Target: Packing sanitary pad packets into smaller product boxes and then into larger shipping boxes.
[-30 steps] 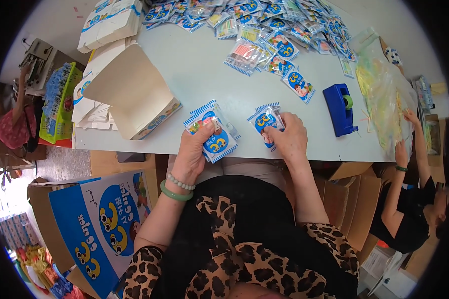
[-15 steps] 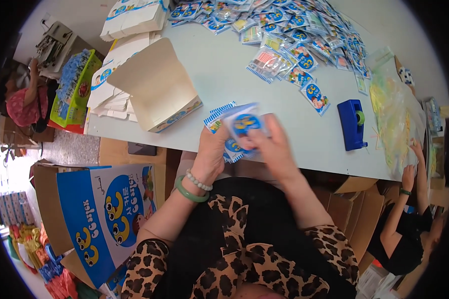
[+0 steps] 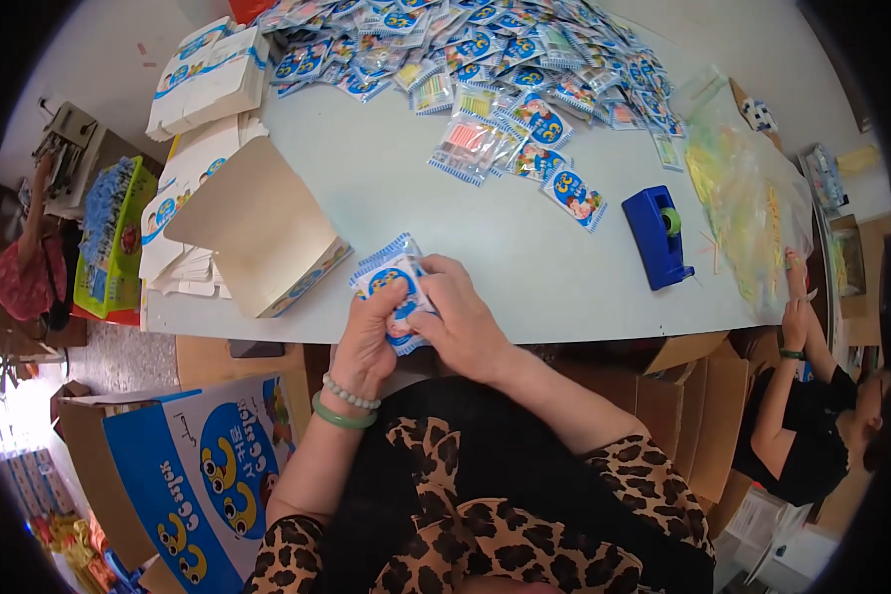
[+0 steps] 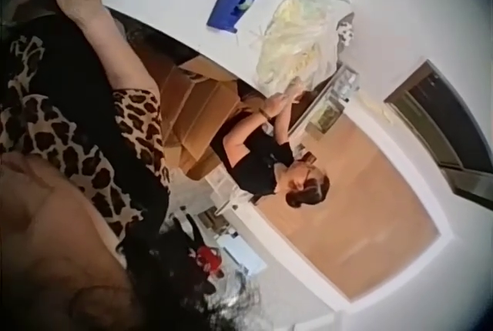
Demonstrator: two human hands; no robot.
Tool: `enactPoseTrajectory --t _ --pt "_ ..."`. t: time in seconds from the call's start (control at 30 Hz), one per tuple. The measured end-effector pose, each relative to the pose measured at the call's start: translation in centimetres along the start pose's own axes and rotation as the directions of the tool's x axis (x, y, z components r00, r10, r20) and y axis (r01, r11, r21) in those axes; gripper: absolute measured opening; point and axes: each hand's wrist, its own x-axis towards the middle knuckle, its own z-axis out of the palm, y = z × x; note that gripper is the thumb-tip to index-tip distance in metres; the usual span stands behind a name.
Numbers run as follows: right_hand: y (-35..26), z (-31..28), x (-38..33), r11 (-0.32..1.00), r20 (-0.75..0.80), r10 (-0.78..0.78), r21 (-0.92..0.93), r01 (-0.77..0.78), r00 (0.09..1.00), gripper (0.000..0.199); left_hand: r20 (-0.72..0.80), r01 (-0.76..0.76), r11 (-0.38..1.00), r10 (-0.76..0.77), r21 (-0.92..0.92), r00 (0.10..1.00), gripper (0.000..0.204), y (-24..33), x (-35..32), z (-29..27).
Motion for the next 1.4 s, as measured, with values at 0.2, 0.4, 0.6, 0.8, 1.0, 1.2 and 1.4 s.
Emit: enactPoseTrajectory --t 0.2,0.4,0.6,0.8,1.0,1.2,1.4 --pt "8.8 -10.8 5.0 0.732 -0.423 -0.037 -0.628 -0.264 0.905 0.038 0.030 0.016 0.995 -0.013 -0.102 0.999 0.035 0.1 -0.1 -1.1" --pt "10.7 -15.4 5.3 0.503 -0.483 0.261 -0.671 -0.545 0.836 0.032 0.110 0.011 0.999 -0.006 -0.041 0.994 0.040 0.2 -0.1 -0.8" --pt "7.6 -12.6 11.6 0.572 0.056 -0.079 -0.815 0.091 0.995 0.023 0.166 0.016 1.000 -0.016 0.002 0.986 0.049 0.2 -0.3 -0.9" --pt "8.3 -9.4 17.5 0.563 0.344 0.029 -0.782 0.269 0.939 0.037 0.141 -0.011 1.000 0.011 0.002 0.990 0.052 -0.3 -0.2 -1.6" --pt "5.3 -9.0 13.2 0.568 0.248 0.288 -0.822 0.044 0.925 0.038 0.158 0.014 1.000 -0.017 0.017 0.987 0.052 0.0 -0.1 -1.4" --pt "7.4 -8.2 8.6 0.577 0.197 -0.079 -0.791 0.206 0.977 0.038 0.167 0.024 0.999 -0.030 0.038 0.986 0.054 0.1 0.2 -1.4" --pt "8.6 -10.2 10.2 0.883 0.112 0.071 -0.470 -0.010 0.991 0.042 0.169 0.008 1.000 -0.011 0.019 0.986 0.054 0.0 0.2 -1.3"
